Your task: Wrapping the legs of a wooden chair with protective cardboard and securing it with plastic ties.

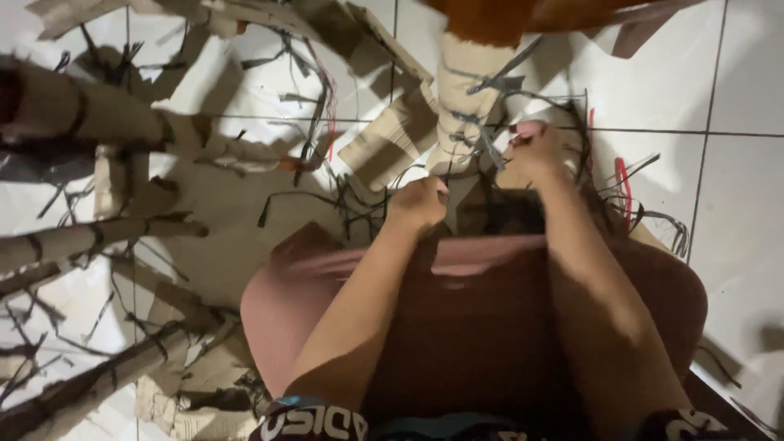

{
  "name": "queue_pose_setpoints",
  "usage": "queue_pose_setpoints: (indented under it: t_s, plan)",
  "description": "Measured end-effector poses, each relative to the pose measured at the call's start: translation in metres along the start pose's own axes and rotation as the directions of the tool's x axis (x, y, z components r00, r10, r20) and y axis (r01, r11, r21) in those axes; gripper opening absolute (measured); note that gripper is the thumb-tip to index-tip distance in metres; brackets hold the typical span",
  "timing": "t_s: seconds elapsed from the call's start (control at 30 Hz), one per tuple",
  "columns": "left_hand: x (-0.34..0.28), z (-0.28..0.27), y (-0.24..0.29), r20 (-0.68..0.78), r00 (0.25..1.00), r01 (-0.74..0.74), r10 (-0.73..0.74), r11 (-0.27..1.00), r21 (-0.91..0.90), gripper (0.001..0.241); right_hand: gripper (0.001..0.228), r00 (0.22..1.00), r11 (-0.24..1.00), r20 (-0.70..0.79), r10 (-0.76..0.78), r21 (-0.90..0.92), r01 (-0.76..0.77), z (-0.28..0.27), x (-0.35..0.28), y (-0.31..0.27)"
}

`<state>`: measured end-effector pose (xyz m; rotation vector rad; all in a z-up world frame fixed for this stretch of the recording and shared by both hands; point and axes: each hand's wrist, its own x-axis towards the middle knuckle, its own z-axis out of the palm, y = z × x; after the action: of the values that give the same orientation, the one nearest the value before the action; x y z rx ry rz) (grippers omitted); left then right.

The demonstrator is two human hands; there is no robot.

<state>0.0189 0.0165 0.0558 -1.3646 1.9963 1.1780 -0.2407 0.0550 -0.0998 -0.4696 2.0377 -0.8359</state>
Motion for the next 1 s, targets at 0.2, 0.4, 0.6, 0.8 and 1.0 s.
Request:
queue_pose_setpoints:
  t_s: [0.2,0.4,0.6,0.8,1.0]
  plan:
    - [-0.054,0.008,-0.017,-0.130,0.984,-0.115,0.121,0.992,0.051,0.033,0.034,0.980,0.972,-0.040,-0.193,0.130,0.197,-0.060,-0.144,-0.081]
    - [-0.151,0.001,0.012,-0.244,0.927,-0.369,0.286,0.818,-0.442,0.049,0.013,0.878,0.895,0.273,-0.393,-0.106,0.433,-0.069,-0.256,-0.111]
    - [-0.080,0.062,-0.002,-0.249,0.964,-0.256,0.098,0.606,-0.753,0.042,0.013,0.736,0.760,0.560,-0.382,-0.263,0.594,-0.022,-0.259,-0.070]
    - [-0.053,0.039,-0.009,-0.274,0.962,-0.260,-0.018,0.257,-0.931,0.042,0.031,0.904,0.964,0.360,-0.232,-0.037,0.262,-0.044,-0.258,-0.096]
    - [-0.026,0.027,-0.007,-0.293,0.956,-0.284,0.015,0.297,-0.912,0.038,0.019,0.914,0.922,0.310,-0.260,0.360,0.140,-0.062,-0.214,-0.096]
